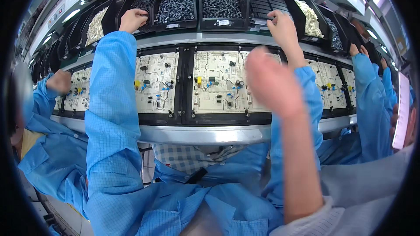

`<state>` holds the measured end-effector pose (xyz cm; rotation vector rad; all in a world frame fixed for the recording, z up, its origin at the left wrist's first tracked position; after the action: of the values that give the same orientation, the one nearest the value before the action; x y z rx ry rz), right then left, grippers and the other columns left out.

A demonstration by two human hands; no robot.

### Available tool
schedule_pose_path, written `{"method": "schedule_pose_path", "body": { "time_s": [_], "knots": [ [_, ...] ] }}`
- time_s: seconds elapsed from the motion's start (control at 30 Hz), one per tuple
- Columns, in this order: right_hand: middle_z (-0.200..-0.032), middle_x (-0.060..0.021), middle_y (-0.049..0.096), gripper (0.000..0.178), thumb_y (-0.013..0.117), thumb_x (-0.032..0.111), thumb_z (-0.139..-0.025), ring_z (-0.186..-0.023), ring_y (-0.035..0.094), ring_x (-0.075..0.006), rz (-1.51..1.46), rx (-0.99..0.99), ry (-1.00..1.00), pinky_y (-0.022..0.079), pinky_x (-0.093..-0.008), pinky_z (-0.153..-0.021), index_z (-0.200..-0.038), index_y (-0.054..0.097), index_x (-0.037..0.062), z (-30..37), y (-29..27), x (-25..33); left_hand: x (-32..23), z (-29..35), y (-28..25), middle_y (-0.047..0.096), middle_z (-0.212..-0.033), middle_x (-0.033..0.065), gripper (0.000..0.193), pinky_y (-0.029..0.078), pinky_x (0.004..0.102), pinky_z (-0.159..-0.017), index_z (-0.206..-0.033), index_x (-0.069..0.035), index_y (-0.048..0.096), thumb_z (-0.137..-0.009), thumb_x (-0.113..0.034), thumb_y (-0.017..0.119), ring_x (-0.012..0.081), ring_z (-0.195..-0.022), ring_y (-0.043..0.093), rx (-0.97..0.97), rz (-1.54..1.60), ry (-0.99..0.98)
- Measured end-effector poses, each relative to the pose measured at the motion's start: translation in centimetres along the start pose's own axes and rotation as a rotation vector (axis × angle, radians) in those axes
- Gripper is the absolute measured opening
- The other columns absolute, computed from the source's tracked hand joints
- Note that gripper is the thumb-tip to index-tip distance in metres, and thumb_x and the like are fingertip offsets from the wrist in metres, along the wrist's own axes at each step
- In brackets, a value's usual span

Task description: Manually placing small electronic components onto printed circuit boards on a moving assembly line.

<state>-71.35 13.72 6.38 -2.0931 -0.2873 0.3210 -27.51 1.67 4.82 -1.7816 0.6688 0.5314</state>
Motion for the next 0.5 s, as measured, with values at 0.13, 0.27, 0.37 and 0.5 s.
{"method": "schedule_pose_path", "body": {
  "time_s": [0.13,0.27,0.37,0.5],
  "knots": [
    [-0.088,-0.0103,0.061,0.02,0.062,0.011,-0.081,-0.083,0.062,-0.0278,-0.372,-0.192,0.342,0.049,-0.0384,-0.074,-0.101,0.063,0.0092,0.0,4.4,-3.2,-0.9,2.0,-0.3,0.071,-0.077,0.0111,0.026,0.054,0.0268,-0.071,-0.099,0.0,0.069,-0.074,-0.007,0.07,0.016,-0.071,0.069,-0.044,-0.149,0.106],
    [-0.08,-0.0091,0.058,0.016,0.062,0.009,-0.082,-0.075,0.06,-0.0244,-0.285,-0.268,0.159,0.049,-0.0349,-0.07,-0.099,0.062,0.0074,-1.9,2.7,1.4,-1.9,3.1,-0.2,0.072,-0.081,0.0101,0.024,0.054,0.0245,-0.068,-0.101,0.001,0.069,-0.079,-0.009,0.071,0.0131,-0.073,0.069,0.009,0.069,0.026],
    [-0.079,-0.0098,0.058,0.01,0.062,0.009,-0.081,-0.076,0.059,-0.0294,-0.3,-0.325,-0.2,0.048,-0.0387,-0.067,-0.091,0.06,0.0063,-5.1,0.7,6.7,-4.5,4.7,-0.4,0.071,-0.08,0.0102,0.025,0.054,0.0246,-0.068,-0.102,0.0,0.069,-0.078,-0.009,0.071,0.0135,-0.072,0.069,-0.086,0.046,0.107],
    [-0.083,-0.0082,0.061,0.006,0.061,0.014,-0.081,-0.087,0.061,-0.028,-0.248,-0.248,-0.436,0.047,-0.0406,-0.079,-0.082,0.063,0.0079,-10.8,1.7,14.8,-5.6,7.6,-0.7,0.07,-0.079,0.01,0.023,0.053,0.0281,-0.07,-0.096,-0.002,0.071,-0.074,-0.008,0.072,0.0177,-0.072,0.068,-0.163,0.06,0.154]
  ]
}}
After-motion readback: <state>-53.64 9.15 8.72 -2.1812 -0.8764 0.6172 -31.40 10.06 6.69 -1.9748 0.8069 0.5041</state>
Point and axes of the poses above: each hand's wrist, its own z-axis away from the middle knuckle, its own y-axis out of the palm, x = y × z, the point moved 6 cm from there along -z, towards the middle knuckle
